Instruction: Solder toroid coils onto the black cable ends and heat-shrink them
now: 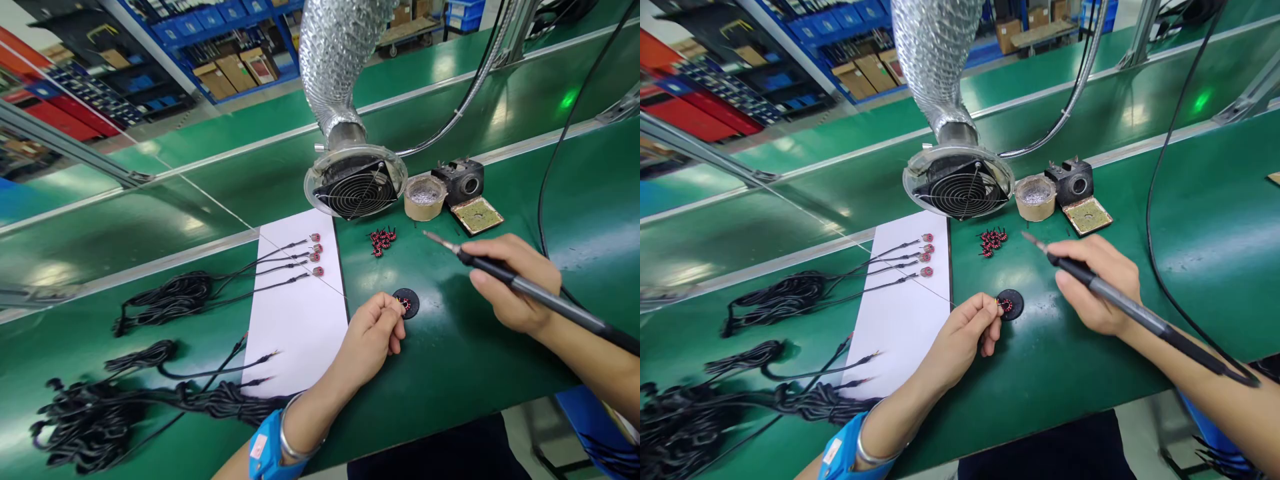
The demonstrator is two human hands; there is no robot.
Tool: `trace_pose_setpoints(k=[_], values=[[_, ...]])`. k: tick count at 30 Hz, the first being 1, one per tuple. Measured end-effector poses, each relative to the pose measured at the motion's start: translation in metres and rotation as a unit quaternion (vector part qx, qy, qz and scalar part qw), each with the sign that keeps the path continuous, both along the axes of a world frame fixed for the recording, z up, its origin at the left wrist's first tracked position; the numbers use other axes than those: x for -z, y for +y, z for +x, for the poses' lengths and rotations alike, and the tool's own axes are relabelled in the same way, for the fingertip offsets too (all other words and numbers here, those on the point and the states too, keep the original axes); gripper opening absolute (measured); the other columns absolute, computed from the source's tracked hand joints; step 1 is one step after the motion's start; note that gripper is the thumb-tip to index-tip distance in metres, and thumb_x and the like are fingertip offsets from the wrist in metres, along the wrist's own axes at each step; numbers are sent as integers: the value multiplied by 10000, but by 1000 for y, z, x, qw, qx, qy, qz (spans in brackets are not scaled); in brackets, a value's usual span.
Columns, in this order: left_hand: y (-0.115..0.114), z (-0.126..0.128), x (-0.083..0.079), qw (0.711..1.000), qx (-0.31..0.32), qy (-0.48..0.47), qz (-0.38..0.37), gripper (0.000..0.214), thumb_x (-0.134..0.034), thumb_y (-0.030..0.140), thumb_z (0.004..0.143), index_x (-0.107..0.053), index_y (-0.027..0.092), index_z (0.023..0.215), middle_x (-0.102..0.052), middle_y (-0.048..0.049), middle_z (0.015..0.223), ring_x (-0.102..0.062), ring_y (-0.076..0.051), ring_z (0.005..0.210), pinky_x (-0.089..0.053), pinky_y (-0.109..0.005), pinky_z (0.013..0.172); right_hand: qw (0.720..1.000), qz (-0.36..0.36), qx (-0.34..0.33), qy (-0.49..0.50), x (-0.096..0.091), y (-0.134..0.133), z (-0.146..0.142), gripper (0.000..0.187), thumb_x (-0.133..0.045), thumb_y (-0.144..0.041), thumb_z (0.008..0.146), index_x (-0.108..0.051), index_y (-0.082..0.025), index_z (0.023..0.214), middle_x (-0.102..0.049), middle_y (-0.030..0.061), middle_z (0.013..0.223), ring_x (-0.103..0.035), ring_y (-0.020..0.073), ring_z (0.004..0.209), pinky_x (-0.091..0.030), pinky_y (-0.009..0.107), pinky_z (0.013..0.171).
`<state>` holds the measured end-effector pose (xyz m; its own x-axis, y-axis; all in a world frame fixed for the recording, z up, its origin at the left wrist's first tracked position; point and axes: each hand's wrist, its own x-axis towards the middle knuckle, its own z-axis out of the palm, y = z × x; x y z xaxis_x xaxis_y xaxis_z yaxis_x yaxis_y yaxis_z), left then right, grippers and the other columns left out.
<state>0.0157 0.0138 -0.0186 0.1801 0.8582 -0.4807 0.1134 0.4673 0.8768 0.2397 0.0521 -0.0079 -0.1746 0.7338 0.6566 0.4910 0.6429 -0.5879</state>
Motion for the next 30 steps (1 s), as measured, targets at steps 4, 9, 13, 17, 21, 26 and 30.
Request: trace_pose_setpoints(k=[4, 9, 13, 17, 21, 26, 30], values=[[-2, -6, -4, 999, 44, 0, -18, 261, -549, 425, 862, -474, 187, 784, -546, 64, 609, -493, -56, 433, -377, -177, 458, 996, 52, 72, -27, 16, 46, 7, 330, -620, -243, 888, -644, -275, 1216, -700, 72, 1103, -648, 247, 987, -529, 443, 903], [-4, -10, -6, 998, 51, 38, -25, 282, -623, 338, 823, -432, 216, 990, -456, 129, 566, -504, -71, 400, -387, -174, 440, 996, -10, 68, -62, 33, 56, 7, 349, -562, -278, 941, -597, -273, 1289, -719, 63, 1066, -696, 209, 889, -570, 388, 841], [-6, -10, -9, 995, 72, 62, -39, 344, -599, 287, 847, -409, 213, 1123, -477, 122, 596, -461, -60, 370, -350, -167, 398, 997, -38, -30, -54, 33, 23, -10, 274, -521, -182, 949, -595, -216, 1211, -723, 27, 885, -676, 121, 677, -567, 248, 680], [-8, -11, -8, 993, 89, 77, -10, 353, -566, 241, 865, -436, 210, 1191, -467, 104, 591, -436, -64, 376, -287, -169, 379, 981, -46, -159, -98, 37, 0, -30, 221, -619, -187, 864, -603, -180, 1084, -700, 40, 868, -649, 149, 725, -549, 268, 678], [-9, -14, -6, 994, 84, 65, 21, 341, -564, 182, 837, -485, 217, 1168, -410, 103, 576, -331, -73, 424, -236, -181, 404, 968, -81, -204, -121, 42, 0, -42, 284, -600, -157, 836, -569, -195, 1115, -698, 50, 930, -647, 164, 767, -535, 272, 673], [-8, -14, -9, 994, 88, 60, 20, 277, -547, 207, 851, -494, 214, 1123, -391, 88, 601, -320, -93, 478, -242, -200, 439, 972, -59, -208, -87, 43, 3, -47, 257, -557, -123, 846, -561, -213, 1087, -665, 17, 844, -613, 141, 717, -522, 245, 658], [-8, -14, -12, 996, 86, 15, 32, 209, -528, 299, 904, -492, 216, 1092, -385, 93, 604, -322, -90, 500, -258, -204, 478, 984, -44, -172, -30, 37, 2, -42, 364, -625, -152, 794, -524, -221, 1136, -635, -1, 817, -577, 142, 701, -524, 276, 678]])
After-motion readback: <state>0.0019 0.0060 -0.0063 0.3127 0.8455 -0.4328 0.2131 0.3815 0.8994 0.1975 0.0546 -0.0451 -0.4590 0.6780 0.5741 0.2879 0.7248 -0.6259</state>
